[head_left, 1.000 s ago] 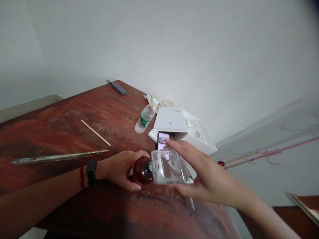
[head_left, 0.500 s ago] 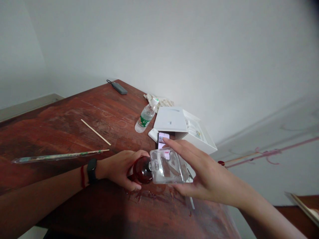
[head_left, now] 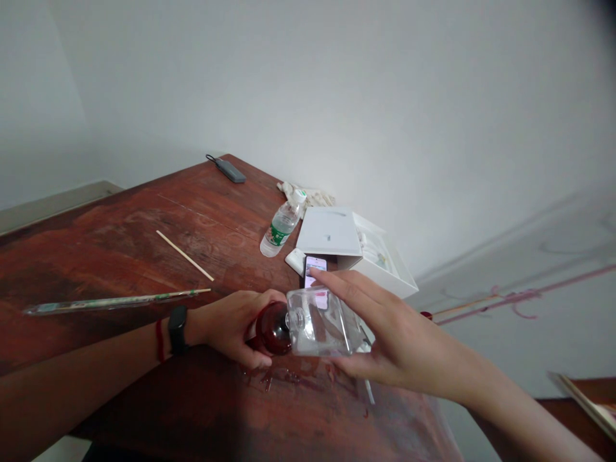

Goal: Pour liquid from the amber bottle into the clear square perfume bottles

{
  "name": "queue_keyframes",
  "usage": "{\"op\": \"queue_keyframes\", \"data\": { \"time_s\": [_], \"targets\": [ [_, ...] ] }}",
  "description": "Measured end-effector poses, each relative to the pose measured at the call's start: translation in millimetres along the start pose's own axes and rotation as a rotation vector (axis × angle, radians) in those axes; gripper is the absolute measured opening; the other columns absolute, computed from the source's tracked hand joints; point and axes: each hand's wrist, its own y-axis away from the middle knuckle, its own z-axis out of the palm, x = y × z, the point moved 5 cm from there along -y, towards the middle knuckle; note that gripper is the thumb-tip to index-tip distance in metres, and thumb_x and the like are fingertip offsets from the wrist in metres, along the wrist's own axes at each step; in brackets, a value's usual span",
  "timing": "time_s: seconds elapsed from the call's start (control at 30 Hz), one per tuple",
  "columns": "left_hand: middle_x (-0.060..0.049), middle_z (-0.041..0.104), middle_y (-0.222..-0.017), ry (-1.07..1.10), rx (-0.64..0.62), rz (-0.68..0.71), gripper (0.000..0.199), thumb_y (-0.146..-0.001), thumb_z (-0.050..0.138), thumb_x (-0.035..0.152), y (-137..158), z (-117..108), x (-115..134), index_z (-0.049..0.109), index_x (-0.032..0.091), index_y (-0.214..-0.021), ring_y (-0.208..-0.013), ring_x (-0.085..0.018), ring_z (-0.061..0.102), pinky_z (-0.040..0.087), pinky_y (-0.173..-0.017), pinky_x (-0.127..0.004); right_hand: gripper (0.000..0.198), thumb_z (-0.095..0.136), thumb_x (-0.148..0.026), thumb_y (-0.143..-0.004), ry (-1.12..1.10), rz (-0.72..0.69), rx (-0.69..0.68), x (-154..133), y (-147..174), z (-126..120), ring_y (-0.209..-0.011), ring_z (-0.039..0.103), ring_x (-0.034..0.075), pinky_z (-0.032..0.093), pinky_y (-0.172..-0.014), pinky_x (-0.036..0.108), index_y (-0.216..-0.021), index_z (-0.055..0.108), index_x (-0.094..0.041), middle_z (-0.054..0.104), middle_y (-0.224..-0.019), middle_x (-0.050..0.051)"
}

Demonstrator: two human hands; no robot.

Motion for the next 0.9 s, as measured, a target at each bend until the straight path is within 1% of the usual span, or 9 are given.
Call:
{"op": "queue_keyframes", "data": {
  "time_s": [0.07, 0.27, 0.33, 0.43, 0.57, 0.7, 0.8, 0.9],
  "targets": [
    [-0.005, 0.077, -0.116, 0.007, -0.004, -0.005, 0.074, -0.067, 0.094, 0.036, 0, 0, 0, 0.056, 0.024, -0.130, -0.096, -0.031, 0.079, 0.059, -0.081, -0.034, 0.097, 0.077, -0.041, -0.096, 0.000, 0.004, -0.005, 0, 0, 0, -0.144, 0.062, 0.037, 0.061, -0.111, 0.053, -0.175, 0.022, -0.027, 0.057, -0.162, 0.020],
    [-0.006, 0.076, -0.119, 0.022, -0.015, -0.012, 0.067, -0.068, 0.093, 0.036, -1, -1, 2, 0.060, 0.023, -0.125, -0.100, -0.032, 0.078, 0.059, -0.088, -0.037, 0.092, 0.076, -0.042, -0.097, 0.011, -0.002, -0.016, -2, -2, 0, -0.143, 0.063, 0.038, 0.059, -0.113, 0.058, -0.173, 0.026, -0.026, 0.058, -0.162, 0.018],
    [-0.006, 0.076, -0.121, 0.031, -0.015, -0.012, 0.067, -0.068, 0.092, 0.036, -1, -2, 3, 0.060, 0.023, -0.126, -0.102, -0.032, 0.077, 0.060, -0.088, -0.037, 0.091, 0.075, -0.042, -0.098, 0.015, -0.007, -0.018, -4, -4, -1, -0.142, 0.064, 0.038, 0.059, -0.112, 0.057, -0.173, 0.026, -0.025, 0.059, -0.161, 0.019],
    [-0.006, 0.076, -0.120, 0.029, -0.015, -0.008, 0.068, -0.070, 0.091, 0.038, -1, -1, 3, 0.060, 0.023, -0.129, -0.102, -0.032, 0.077, 0.060, -0.088, -0.036, 0.091, 0.076, -0.037, -0.097, 0.030, -0.024, -0.024, -6, -6, -2, -0.141, 0.064, 0.037, 0.059, -0.112, 0.055, -0.172, 0.027, -0.023, 0.060, -0.159, 0.019],
    [-0.005, 0.077, -0.116, 0.021, -0.012, -0.013, 0.070, -0.069, 0.090, 0.037, -1, -1, 2, 0.060, 0.023, -0.129, -0.098, -0.031, 0.077, 0.061, -0.087, -0.035, 0.089, 0.077, -0.034, -0.095, 0.046, -0.047, -0.020, -9, -8, -3, -0.138, 0.066, 0.034, 0.059, -0.113, 0.052, -0.170, 0.030, -0.020, 0.062, -0.157, 0.020],
    [-0.005, 0.077, -0.114, 0.021, -0.009, -0.011, 0.073, -0.069, 0.090, 0.034, 0, 0, 0, 0.058, 0.023, -0.133, -0.094, -0.029, 0.078, 0.061, -0.083, -0.034, 0.087, 0.076, -0.030, -0.094, 0.047, -0.048, -0.032, -11, -10, -3, -0.138, 0.066, 0.033, 0.060, -0.112, 0.050, -0.169, 0.032, -0.020, 0.062, -0.157, 0.019],
    [-0.006, 0.076, -0.118, 0.014, 0.007, 0.007, 0.076, -0.069, 0.090, 0.033, 1, 0, 0, 0.056, 0.023, -0.136, -0.094, -0.030, 0.078, 0.061, -0.081, -0.034, 0.086, 0.076, -0.029, -0.094, 0.054, -0.064, -0.035, -12, -12, -4, -0.139, 0.065, 0.033, 0.061, -0.110, 0.048, -0.168, 0.033, -0.018, 0.061, -0.158, 0.020],
    [-0.007, 0.076, -0.121, 0.009, 0.008, 0.010, 0.076, -0.068, 0.091, 0.033, 1, 0, 1, 0.057, 0.023, -0.135, -0.097, -0.030, 0.078, 0.061, -0.083, -0.034, 0.085, 0.075, -0.028, -0.094, 0.063, -0.084, -0.025, -14, -13, -4, -0.137, 0.066, 0.032, 0.061, -0.110, 0.047, -0.167, 0.034, -0.016, 0.062, -0.156, 0.021]
  ]
}}
